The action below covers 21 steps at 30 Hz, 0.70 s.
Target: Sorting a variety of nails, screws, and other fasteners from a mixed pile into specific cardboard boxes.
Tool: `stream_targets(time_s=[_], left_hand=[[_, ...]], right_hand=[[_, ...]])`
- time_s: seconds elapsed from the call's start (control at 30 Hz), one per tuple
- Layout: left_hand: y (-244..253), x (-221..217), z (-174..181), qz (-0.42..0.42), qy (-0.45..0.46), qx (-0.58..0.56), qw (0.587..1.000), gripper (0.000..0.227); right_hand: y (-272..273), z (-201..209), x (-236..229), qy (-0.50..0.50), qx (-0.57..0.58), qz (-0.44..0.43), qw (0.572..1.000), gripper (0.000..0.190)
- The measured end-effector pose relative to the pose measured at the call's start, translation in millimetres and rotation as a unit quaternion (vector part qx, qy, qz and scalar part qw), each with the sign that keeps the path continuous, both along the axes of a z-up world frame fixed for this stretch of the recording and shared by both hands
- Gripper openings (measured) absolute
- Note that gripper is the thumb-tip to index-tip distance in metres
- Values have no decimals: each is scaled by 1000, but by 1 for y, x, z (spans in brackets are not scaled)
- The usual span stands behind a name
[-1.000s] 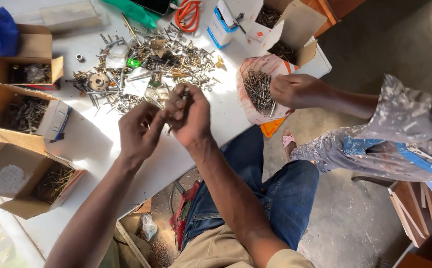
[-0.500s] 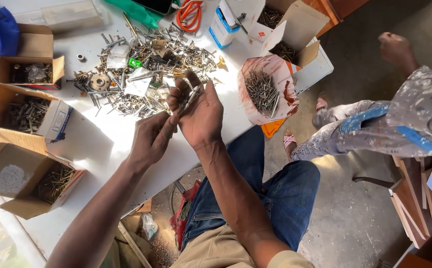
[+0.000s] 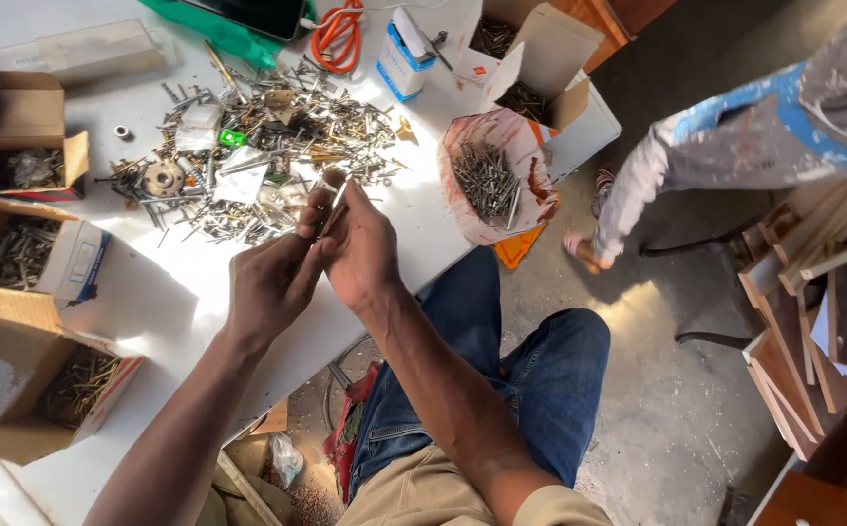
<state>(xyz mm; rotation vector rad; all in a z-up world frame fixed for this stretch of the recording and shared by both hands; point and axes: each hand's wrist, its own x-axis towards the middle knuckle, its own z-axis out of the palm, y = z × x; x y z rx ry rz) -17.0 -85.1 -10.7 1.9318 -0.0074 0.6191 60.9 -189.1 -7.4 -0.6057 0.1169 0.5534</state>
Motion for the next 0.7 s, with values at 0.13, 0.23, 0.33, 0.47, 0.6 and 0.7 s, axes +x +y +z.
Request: stream_targets(time_s=[0.13, 0.23, 0.33, 0.47, 0.6, 0.7], left_hand=[[2, 0, 4, -38, -11, -48, 998, 44], [4, 1, 2, -33, -24, -49, 998, 51], [9, 1, -4, -15, -23, -33, 999, 57], [14, 5, -6, 1, -35, -21, 999, 62], [14, 8, -4, 10, -49, -20, 999, 66], [14, 8, -6, 14, -50, -15, 999, 67]], right_hand=[[-19, -10, 15, 3, -46, 26, 999, 25], [-38, 14, 20, 14, -14, 12, 1000, 21], [-63, 35, 24, -22, -34, 3, 999, 30], [-100, 51, 31, -109, -87, -33, 990, 42], [-138, 57, 35, -110, -92, -59, 988, 42], [-168, 48, 49, -97, -52, -68, 992, 37]])
